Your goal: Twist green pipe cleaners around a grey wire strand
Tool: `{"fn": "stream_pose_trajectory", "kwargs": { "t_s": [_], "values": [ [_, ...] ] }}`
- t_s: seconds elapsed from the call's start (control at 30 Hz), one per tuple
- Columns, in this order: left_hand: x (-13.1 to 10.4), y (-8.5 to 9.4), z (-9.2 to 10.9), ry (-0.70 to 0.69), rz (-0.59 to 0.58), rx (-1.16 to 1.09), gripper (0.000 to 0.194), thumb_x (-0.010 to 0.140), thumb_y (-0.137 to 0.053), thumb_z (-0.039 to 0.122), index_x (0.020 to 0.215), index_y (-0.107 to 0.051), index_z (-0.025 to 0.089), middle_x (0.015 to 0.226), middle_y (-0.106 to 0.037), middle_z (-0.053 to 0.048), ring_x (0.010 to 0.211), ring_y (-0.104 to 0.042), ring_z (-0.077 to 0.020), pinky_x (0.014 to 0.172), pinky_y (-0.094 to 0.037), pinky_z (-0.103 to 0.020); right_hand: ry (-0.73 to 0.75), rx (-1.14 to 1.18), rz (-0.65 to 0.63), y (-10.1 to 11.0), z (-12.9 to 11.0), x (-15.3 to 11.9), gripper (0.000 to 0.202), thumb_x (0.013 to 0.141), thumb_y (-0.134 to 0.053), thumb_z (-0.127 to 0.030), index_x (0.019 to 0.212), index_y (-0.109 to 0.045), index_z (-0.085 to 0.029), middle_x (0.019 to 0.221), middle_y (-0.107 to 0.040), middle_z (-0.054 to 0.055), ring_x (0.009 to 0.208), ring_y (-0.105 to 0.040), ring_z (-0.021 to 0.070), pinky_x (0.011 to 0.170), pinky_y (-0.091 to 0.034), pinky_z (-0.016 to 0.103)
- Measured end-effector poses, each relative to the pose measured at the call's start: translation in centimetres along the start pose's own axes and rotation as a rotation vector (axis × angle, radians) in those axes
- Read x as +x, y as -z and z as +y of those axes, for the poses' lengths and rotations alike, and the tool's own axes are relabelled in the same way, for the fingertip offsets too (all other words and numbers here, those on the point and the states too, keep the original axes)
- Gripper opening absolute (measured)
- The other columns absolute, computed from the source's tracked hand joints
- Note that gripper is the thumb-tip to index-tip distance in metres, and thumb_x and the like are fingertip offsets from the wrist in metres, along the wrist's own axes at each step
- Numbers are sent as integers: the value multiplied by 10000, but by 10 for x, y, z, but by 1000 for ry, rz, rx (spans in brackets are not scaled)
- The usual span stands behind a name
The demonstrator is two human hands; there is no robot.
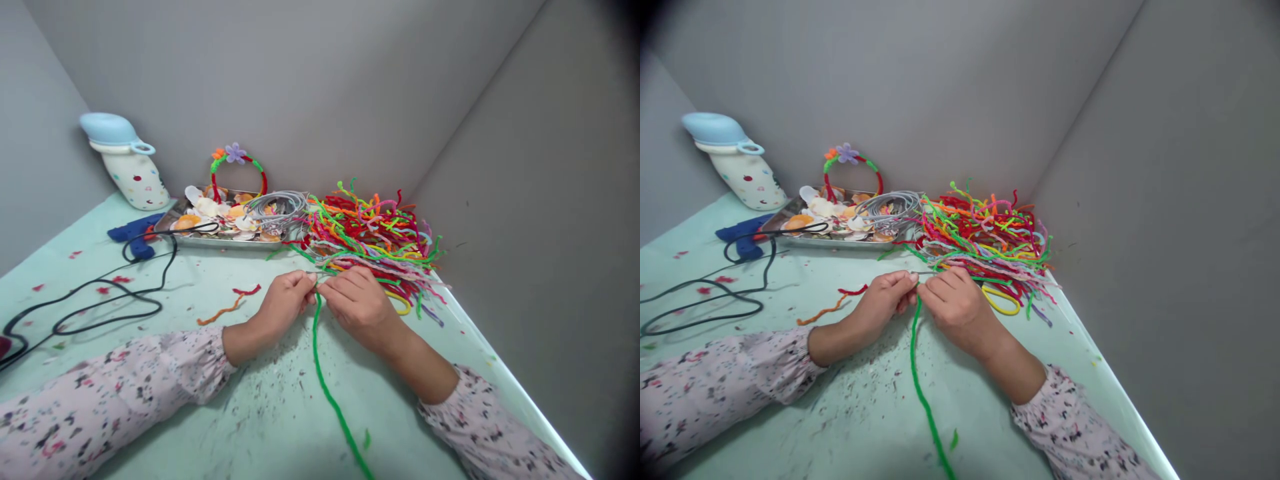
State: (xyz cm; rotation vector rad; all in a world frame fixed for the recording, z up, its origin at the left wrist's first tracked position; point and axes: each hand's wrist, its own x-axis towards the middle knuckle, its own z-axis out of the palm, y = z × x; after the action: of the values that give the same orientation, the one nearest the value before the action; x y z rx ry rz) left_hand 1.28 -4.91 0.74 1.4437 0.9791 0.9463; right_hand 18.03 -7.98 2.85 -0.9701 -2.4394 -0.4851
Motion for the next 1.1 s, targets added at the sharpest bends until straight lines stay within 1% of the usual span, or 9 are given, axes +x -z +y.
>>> {"fn": "stream_pose_trajectory", "kwargs": {
  "t_s": [0.13, 0.33, 0.53, 0.7, 0.87, 0.97, 1.1],
  "values": [
    [0, 0, 0, 9, 5, 12, 387, 864, -463, 421, 568, -479, 171, 498, -448, 35, 460, -378, -96, 479, -289, -236, -3, -10, -4, -2, 0, -1, 195, 906, -451, -119, 941, -638, -161, 809, -648, 57, 825, -534, 176, 838, -383, 359],
    [1, 2, -1, -17, -1, 24, 388, 869, -459, 419, 565, -462, 178, 493, -417, 40, 468, -374, -102, 486, -293, -242, 8, -4, 56, -7, 1, -6, 217, 901, -462, -121, 1034, -623, -182, 847, -657, 61, 832, -545, 177, 816, -387, 356],
    [1, 2, -1, -12, 9, 30, 384, 864, -465, 420, 568, -475, 175, 497, -423, 38, 470, -377, -100, 486, -296, -239, -4, 15, 75, -8, 2, -5, 200, 887, -494, -116, 1010, -639, -180, 866, -665, 58, 838, -554, 174, 816, -392, 356],
    [1, 2, 0, -11, 9, 48, 386, 866, -455, 430, 579, -482, 174, 503, -429, 35, 472, -379, -101, 486, -296, -237, -52, 59, 82, -7, 1, -4, 201, 877, -501, -110, 986, -653, -184, 858, -670, 53, 858, -569, 174, 818, -404, 354],
    [1, 3, 1, -56, 22, 55, 379, 876, -441, 435, 599, -474, 178, 513, -410, 42, 481, -381, -101, 501, -306, -237, -159, 131, 197, -11, 1, -8, 200, 847, -568, -143, 1026, -636, -199, 903, -690, 45, 856, -586, 176, 841, -405, 366],
    [1, 5, 1, -44, 28, 46, 378, 878, -433, 446, 615, -486, 179, 506, -411, 43, 471, -384, -102, 490, -303, -235, -213, 120, 234, -15, 2, -11, 180, 834, -595, -165, 1007, -637, -192, 859, -689, 49, 819, -582, 186, 813, -404, 369],
    [0, 6, 1, -72, -1, 32, 357, 880, -444, 437, 640, -490, 176, 534, -424, 41, 498, -397, -102, 504, -315, -230, -237, 91, 250, -17, 2, -12, 122, 835, -586, -162, 940, -645, -184, 771, -664, 46, 749, -553, 186, 759, -396, 355]
  ]
}}
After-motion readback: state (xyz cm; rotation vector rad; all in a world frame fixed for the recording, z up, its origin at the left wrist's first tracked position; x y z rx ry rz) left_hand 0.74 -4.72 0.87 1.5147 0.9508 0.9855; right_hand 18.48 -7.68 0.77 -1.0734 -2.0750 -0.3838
